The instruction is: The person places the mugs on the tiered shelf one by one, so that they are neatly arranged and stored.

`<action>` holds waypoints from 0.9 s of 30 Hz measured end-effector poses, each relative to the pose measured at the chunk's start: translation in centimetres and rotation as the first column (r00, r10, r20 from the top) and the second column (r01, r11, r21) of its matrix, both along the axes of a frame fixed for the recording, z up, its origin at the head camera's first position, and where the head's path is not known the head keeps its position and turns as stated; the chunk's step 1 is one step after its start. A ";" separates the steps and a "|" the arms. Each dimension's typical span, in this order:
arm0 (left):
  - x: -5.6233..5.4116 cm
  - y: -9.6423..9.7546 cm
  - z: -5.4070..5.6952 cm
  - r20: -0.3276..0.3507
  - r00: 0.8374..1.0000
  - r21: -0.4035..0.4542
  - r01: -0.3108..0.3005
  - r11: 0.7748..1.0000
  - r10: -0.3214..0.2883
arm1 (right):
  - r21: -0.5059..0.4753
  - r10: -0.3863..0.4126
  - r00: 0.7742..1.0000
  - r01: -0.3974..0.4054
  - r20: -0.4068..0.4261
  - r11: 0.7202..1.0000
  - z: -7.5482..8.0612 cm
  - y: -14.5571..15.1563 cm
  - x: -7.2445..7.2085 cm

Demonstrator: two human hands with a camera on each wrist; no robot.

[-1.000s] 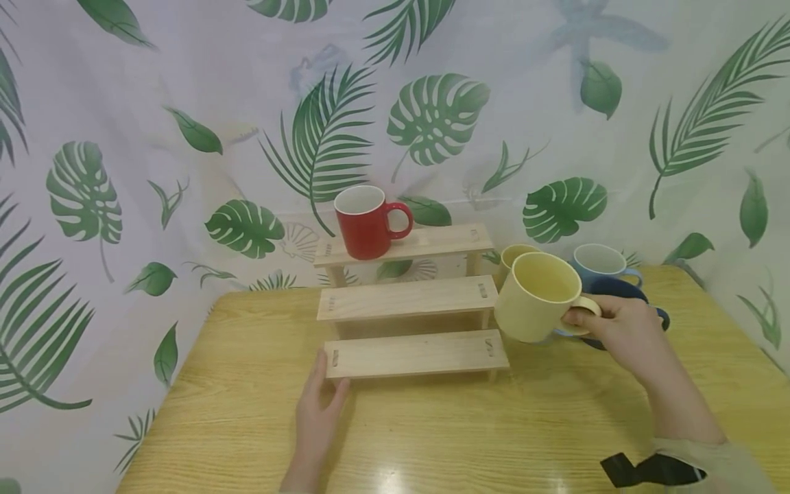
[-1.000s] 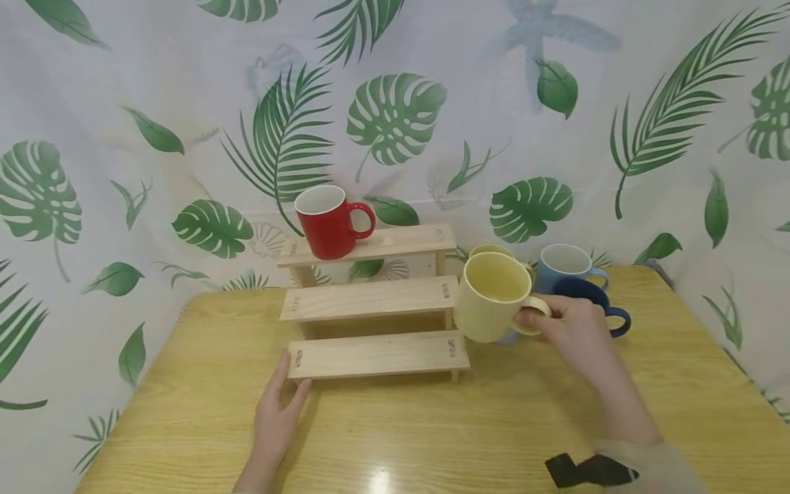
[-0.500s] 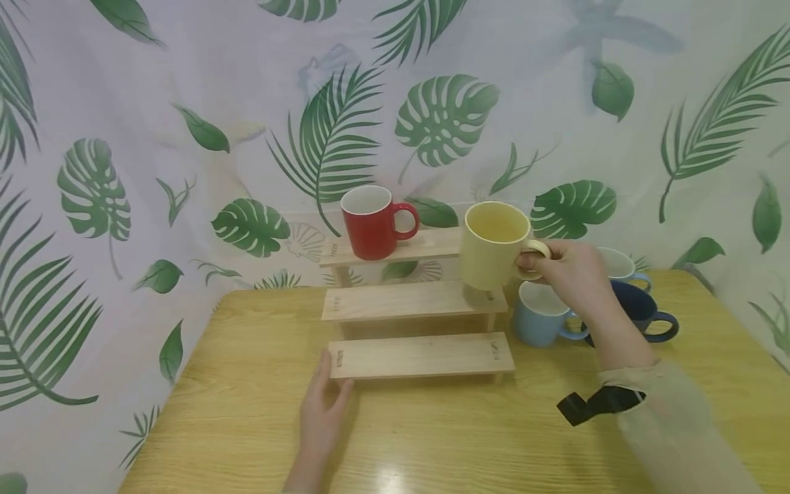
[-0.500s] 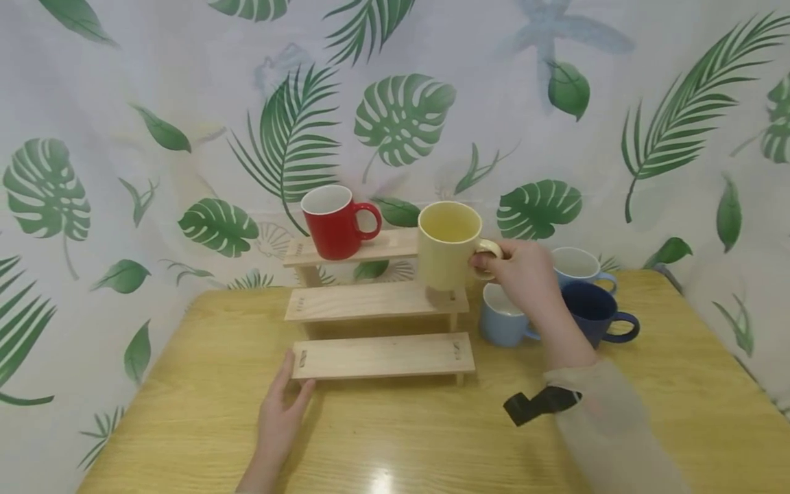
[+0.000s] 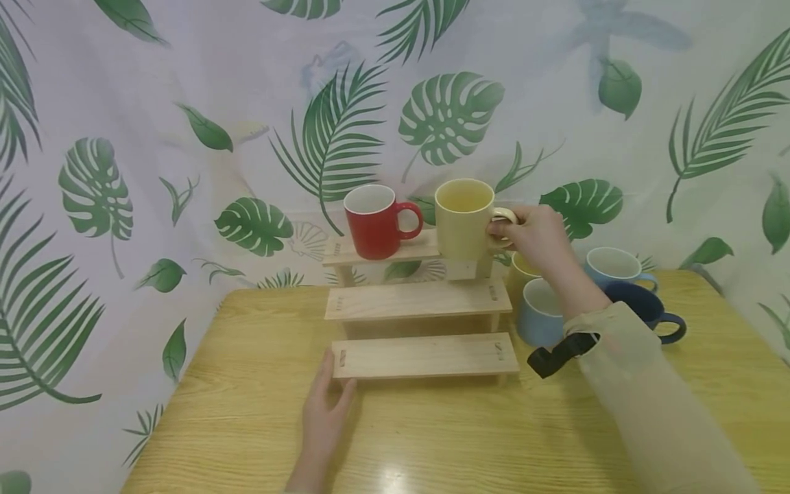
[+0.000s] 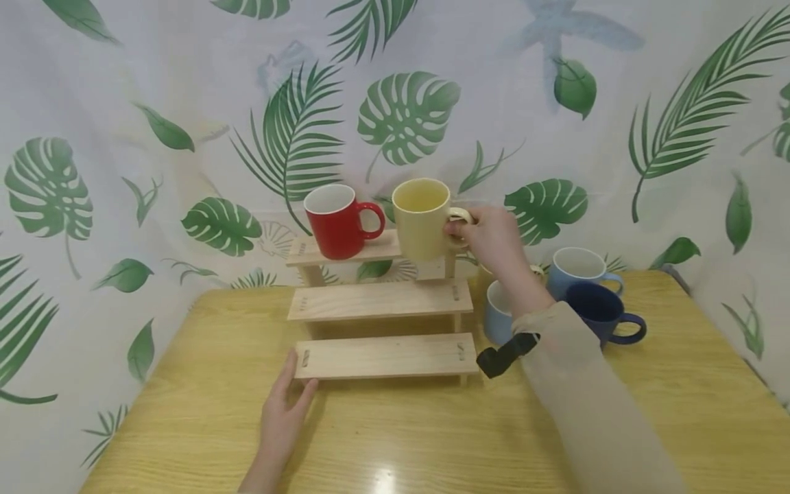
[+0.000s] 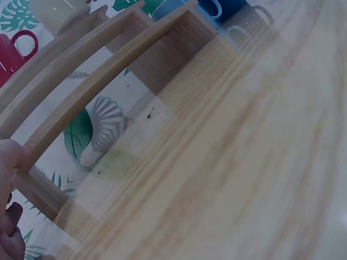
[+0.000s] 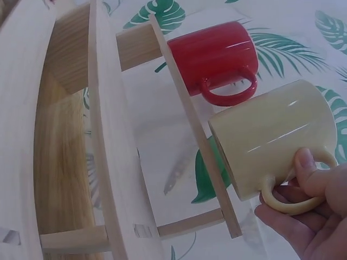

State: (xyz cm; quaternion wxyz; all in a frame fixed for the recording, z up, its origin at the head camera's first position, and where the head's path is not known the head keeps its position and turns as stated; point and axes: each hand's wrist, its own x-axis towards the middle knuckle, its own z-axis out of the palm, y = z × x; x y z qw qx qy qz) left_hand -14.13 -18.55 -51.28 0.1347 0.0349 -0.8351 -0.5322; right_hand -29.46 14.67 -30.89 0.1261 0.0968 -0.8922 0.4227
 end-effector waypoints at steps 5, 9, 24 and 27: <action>-0.1 0.1 0.1 -0.011 1.000 -0.013 -0.003 1.000 0.003 | -0.022 -0.005 0.999 0.006 0.042 1.000 0.1 -0.3 -1.4; -0.1 0.2 0.1 -0.010 1.000 -0.023 0.001 1.000 -0.001 | -0.018 -0.014 0.998 0.016 0.062 1.000 0.2 -0.3 -1.9; 0.0 0.2 0.3 -0.007 1.000 -0.034 -0.014 0.999 0.013 | -0.100 0.135 0.980 -0.121 0.145 0.988 0.2 -0.5 -3.9; 0.1 0.3 0.3 -0.005 1.000 -0.033 -0.015 0.999 0.015 | -0.096 0.145 0.977 -0.131 0.154 0.987 0.1 -0.5 -4.2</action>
